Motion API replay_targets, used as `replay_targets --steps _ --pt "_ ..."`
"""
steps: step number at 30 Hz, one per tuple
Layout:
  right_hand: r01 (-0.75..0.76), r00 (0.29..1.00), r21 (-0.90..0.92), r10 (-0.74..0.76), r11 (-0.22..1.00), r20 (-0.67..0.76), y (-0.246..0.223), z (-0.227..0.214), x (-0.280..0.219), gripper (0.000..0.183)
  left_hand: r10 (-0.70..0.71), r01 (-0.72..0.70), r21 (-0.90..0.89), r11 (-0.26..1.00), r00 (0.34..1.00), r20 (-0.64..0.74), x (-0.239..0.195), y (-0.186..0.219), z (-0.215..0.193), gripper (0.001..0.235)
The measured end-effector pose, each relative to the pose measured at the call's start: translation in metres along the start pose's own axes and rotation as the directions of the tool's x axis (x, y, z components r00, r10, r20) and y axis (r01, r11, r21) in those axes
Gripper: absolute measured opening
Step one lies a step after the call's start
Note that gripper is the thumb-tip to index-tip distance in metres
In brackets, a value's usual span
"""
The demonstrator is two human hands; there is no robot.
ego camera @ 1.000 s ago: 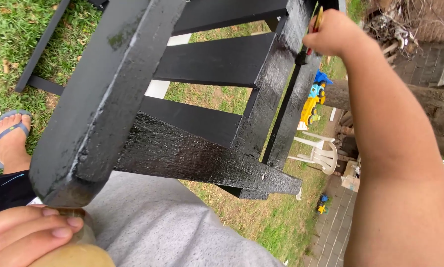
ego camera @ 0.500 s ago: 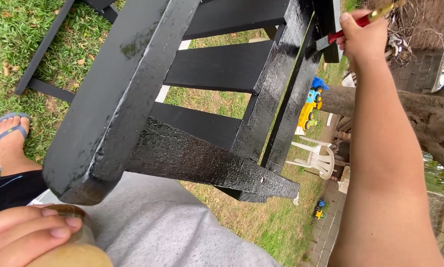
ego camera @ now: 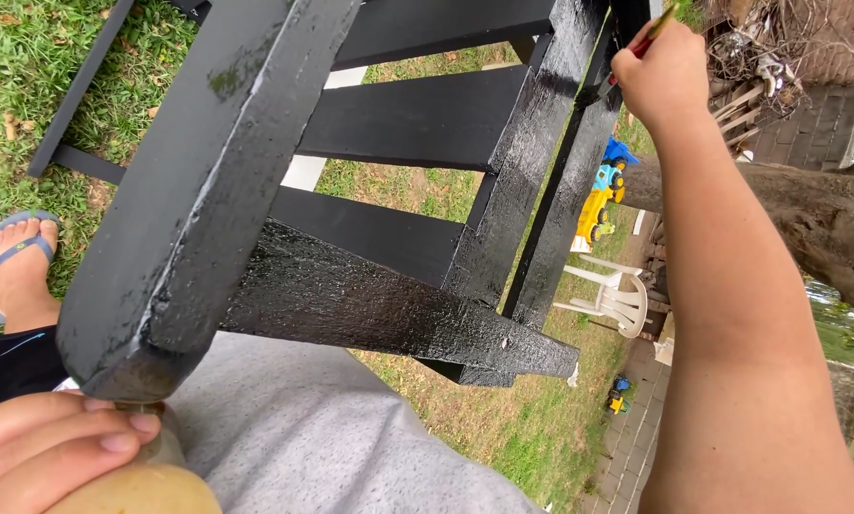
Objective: The person paints a black wooden chair with black paint using a paintbrush. They repeatedly dip the brush into a container to reload paint and apply it to the chair's frame and slats. The person also repositions the chair to access different sides.
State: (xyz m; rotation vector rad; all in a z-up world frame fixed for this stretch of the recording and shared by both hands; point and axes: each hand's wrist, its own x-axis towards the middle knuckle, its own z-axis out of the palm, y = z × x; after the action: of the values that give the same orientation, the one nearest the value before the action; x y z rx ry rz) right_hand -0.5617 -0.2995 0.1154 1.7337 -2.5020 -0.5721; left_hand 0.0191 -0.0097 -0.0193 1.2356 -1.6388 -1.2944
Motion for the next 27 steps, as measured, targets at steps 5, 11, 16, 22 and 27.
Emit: replay_targets --steps 5,11,16,22,27 --pt "0.173 0.985 -0.142 -0.175 0.975 -0.004 -0.008 -0.002 -0.002 0.008 -0.044 0.043 -0.016 0.999 0.998 -0.050 0.002 0.015 0.000 0.032" --pt "-0.058 0.943 -0.110 0.091 0.992 0.320 -0.049 -0.025 -0.020 0.026 -0.175 0.170 -0.060 0.984 0.979 -0.105 -0.007 0.020 0.006 0.036" --pt "0.250 0.967 -0.329 -0.214 0.911 0.141 -0.016 0.008 0.001 0.020 -0.141 0.139 -0.024 0.990 0.984 -0.107 0.001 0.028 0.000 0.037" --pt "-0.082 0.915 -0.179 0.145 0.980 0.377 -0.073 -0.032 -0.025 0.016 -0.129 0.125 -0.050 0.991 0.989 -0.077 0.005 0.031 -0.005 0.031" --pt "0.099 0.965 -0.224 -0.038 0.970 0.260 -0.038 -0.015 -0.006 0.019 -0.138 0.135 -0.030 0.990 0.982 -0.130 -0.006 0.022 0.003 0.032"
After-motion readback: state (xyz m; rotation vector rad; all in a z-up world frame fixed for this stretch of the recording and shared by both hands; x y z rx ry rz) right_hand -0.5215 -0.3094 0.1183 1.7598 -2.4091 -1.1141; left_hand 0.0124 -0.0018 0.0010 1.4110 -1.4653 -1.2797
